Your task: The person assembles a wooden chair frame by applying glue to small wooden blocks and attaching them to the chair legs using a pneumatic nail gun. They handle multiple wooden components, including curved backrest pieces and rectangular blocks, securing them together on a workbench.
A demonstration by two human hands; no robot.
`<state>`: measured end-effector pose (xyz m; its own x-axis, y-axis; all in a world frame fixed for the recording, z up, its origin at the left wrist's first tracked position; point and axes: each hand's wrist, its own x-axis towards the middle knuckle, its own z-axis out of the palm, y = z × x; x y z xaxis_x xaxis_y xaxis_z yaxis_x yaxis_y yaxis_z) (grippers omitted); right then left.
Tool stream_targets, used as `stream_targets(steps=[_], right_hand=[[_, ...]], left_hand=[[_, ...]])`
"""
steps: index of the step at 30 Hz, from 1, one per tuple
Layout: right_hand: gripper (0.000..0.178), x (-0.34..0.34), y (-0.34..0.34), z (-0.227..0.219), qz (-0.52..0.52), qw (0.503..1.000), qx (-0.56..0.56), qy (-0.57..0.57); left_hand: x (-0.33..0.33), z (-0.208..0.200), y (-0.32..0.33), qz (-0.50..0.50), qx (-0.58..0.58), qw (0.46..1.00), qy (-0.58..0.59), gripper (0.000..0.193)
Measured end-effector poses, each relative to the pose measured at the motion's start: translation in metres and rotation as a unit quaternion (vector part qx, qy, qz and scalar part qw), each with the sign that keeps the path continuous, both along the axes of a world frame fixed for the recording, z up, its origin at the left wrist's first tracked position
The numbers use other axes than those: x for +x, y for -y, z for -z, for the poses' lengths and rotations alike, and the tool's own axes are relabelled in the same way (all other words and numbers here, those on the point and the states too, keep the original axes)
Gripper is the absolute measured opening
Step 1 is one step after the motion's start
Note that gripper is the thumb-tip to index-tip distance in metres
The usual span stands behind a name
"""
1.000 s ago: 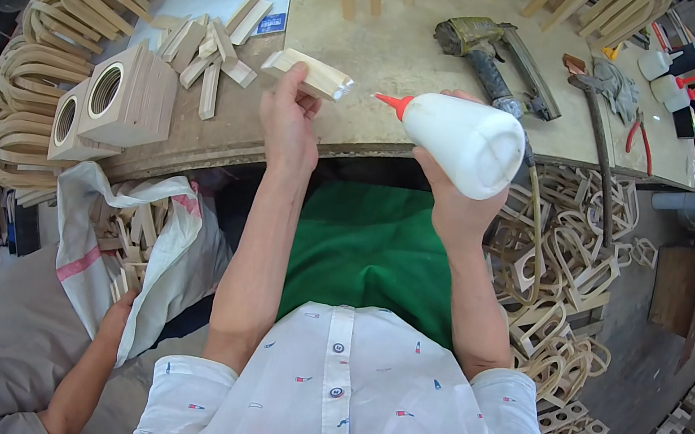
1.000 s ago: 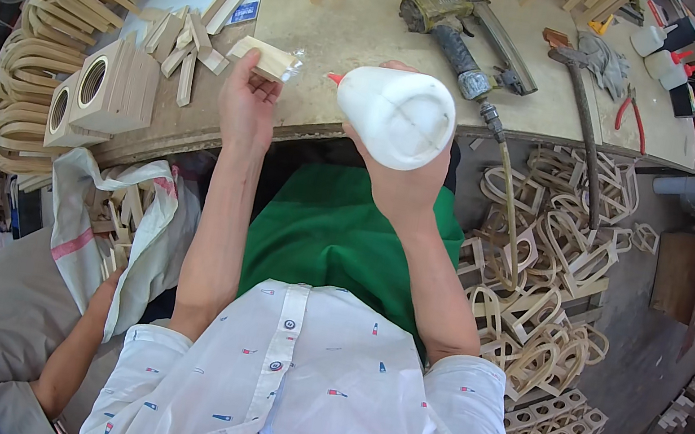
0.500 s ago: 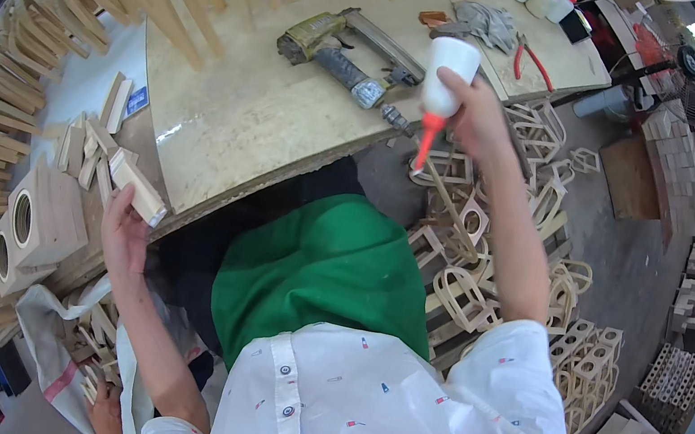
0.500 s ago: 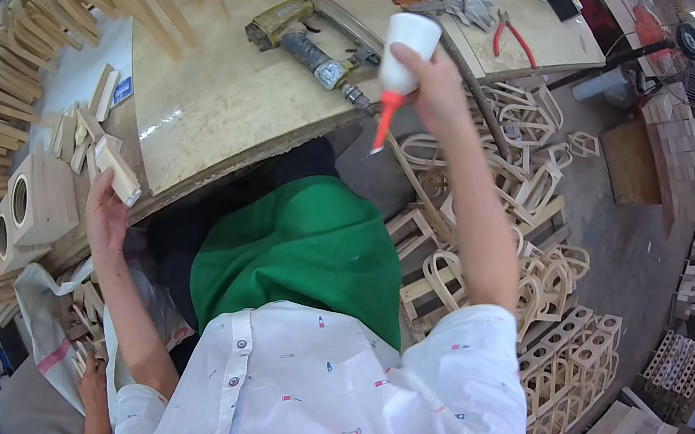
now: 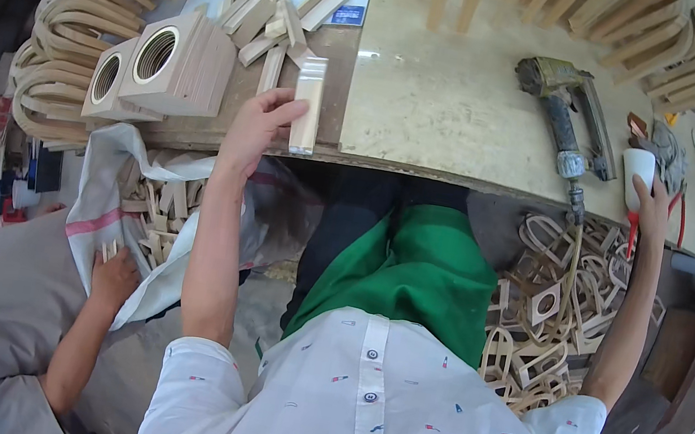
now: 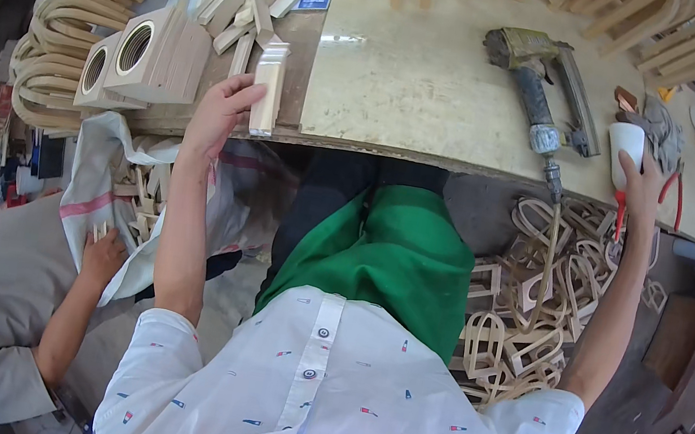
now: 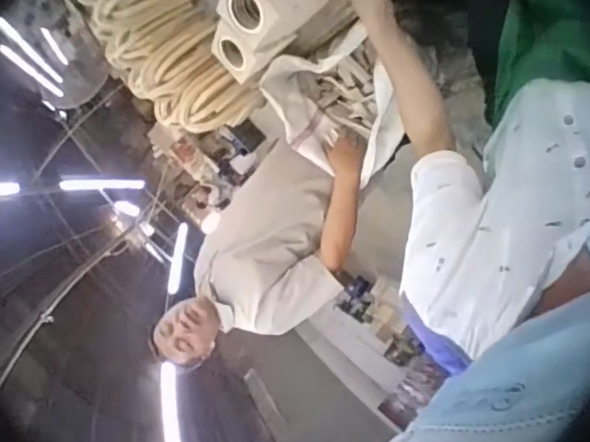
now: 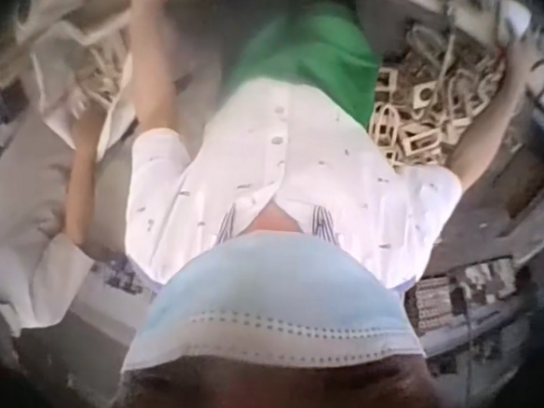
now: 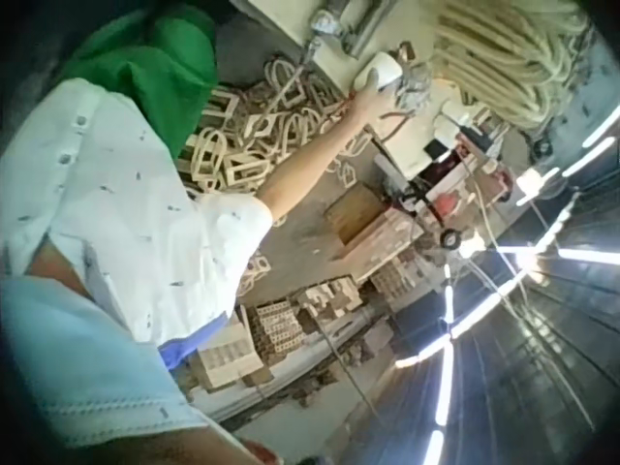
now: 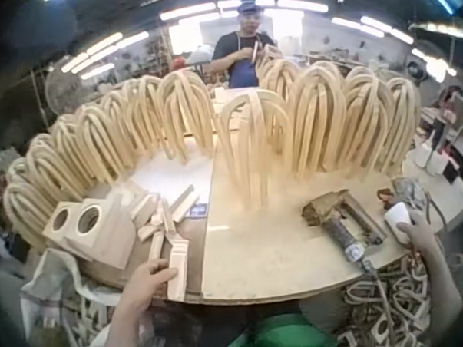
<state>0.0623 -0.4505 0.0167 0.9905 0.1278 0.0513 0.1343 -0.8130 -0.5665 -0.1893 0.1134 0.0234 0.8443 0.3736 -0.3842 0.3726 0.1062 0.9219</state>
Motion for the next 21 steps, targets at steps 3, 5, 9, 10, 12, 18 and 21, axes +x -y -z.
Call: stream_targets(steps=[3,5,9,10,12,18,21], right_hand=[[0.051,-0.015,-0.013,-0.003,0.026,0.985,-0.102,0.134],[0.054,-0.022,-0.019,-0.005,0.027,0.976,-0.117,0.181],[0.048,-0.05,-0.064,-0.019,0.014,0.993,-0.004,0.12],[0.047,-0.056,-0.073,-0.019,-0.01,0.993,0.022,0.119],[0.044,-0.065,-0.085,-0.017,-0.029,0.992,0.063,0.105],[0.04,-0.09,-0.106,-0.017,-0.028,0.989,0.131,0.059],[0.038,-0.102,-0.11,-0.021,-0.025,0.99,0.132,0.046]], left_hand=[[0.004,-0.008,0.0,0.056,0.065,0.995,-0.05,0.045],[0.008,-0.008,-0.003,0.075,0.091,0.991,-0.071,0.045],[0.016,-0.008,-0.011,0.101,0.094,0.985,-0.102,0.048],[0.019,-0.003,-0.015,0.097,0.074,0.99,-0.067,0.047],[0.027,0.005,-0.021,0.091,0.031,0.995,0.001,0.046],[0.07,0.005,-0.024,0.018,-0.199,0.972,0.123,0.042],[0.074,0.003,-0.01,0.0,-0.109,0.99,0.09,0.046]])
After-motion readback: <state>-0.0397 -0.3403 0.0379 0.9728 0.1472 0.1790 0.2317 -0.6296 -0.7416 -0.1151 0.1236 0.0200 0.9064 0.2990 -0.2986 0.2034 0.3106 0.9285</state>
